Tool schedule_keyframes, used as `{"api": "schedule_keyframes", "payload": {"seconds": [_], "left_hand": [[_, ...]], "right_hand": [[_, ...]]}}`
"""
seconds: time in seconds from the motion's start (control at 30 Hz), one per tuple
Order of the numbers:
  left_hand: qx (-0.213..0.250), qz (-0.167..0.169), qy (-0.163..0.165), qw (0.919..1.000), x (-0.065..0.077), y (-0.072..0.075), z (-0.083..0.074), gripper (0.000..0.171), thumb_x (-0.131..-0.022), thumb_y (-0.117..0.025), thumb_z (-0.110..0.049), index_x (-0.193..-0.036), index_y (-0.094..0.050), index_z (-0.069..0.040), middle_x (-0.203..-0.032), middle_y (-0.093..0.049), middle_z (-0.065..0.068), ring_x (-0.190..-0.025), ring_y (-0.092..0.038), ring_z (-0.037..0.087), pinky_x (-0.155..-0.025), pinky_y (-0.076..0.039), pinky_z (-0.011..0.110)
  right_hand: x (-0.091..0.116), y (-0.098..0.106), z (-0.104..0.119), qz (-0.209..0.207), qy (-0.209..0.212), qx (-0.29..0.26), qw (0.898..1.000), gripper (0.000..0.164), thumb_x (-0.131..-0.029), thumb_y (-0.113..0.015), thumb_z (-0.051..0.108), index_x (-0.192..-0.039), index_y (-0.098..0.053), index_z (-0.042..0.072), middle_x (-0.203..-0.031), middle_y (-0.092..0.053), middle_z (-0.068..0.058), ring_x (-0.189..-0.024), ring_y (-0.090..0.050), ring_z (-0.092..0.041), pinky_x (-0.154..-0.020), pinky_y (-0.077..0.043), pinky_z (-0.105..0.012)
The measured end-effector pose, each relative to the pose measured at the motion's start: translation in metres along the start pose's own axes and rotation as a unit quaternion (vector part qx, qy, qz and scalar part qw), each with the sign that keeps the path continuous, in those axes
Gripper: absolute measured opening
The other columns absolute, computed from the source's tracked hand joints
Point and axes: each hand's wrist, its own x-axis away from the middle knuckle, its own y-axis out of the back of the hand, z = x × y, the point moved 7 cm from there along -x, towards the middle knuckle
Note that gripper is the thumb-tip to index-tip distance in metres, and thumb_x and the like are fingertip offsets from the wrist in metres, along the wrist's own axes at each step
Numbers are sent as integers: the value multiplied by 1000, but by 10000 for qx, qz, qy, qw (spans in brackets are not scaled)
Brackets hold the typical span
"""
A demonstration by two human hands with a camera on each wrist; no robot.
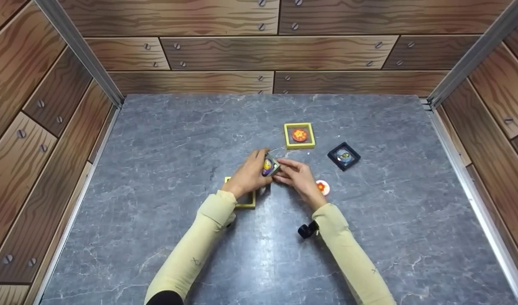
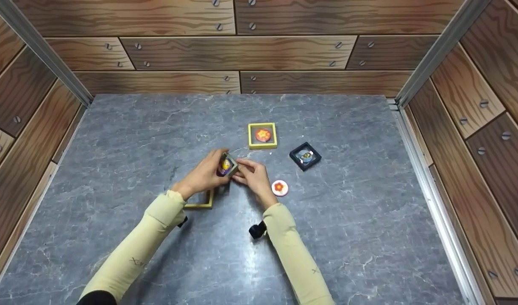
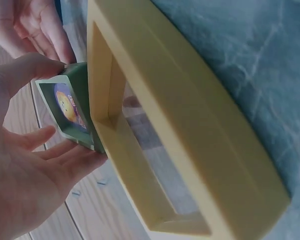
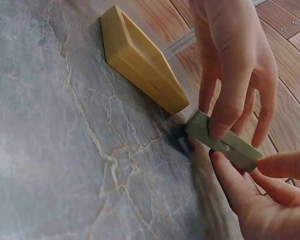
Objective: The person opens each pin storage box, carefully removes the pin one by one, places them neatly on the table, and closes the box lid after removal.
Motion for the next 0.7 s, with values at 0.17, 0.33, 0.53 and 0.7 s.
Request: {"api": "schedule_keyframes", "payload": {"seconds": [0.17,0.33,0.53,0.7], "left_hand": [[291,-10,128,9995,2,1,3,86,-88,-80,-18,-161,-36,-3,-150,-53,22,-133,-58,36,-118,-51,49],[369,-19,195,9991,2,4,4,82,-88,-78,-21,-159,-40,-6,-144,-58,21,-124,-62,34,-111,-55,47],[468,38,243,9986,3,8,5,80,-88,-78,-24,-157,-41,-6,-141,-60,20,-117,-63,31,-105,-57,44],[571,99,231,9980,5,11,5,80,-89,-78,-26,-158,-41,-5,-139,-62,19,-113,-64,30,-100,-59,44]], "right_hand": [[2,-1,-1,-70,38,1,10000,46,-101,-57,-10,-146,-51,-15,-119,-69,-14,-88,-74,-7,-90,-65,-24],[1,-1,1,-76,170,316,9993,51,-96,-64,-9,-146,-54,-12,-125,-70,-17,-88,-74,-4,-88,-65,-22],[1,-2,2,-9,284,645,9975,54,-93,-69,-7,-145,-56,-9,-129,-71,-19,-90,-74,-4,-85,-65,-21],[3,-3,4,102,372,709,9967,53,-92,-71,-5,-143,-58,-8,-137,-67,-25,-94,-75,-6,-88,-64,-22]]}}
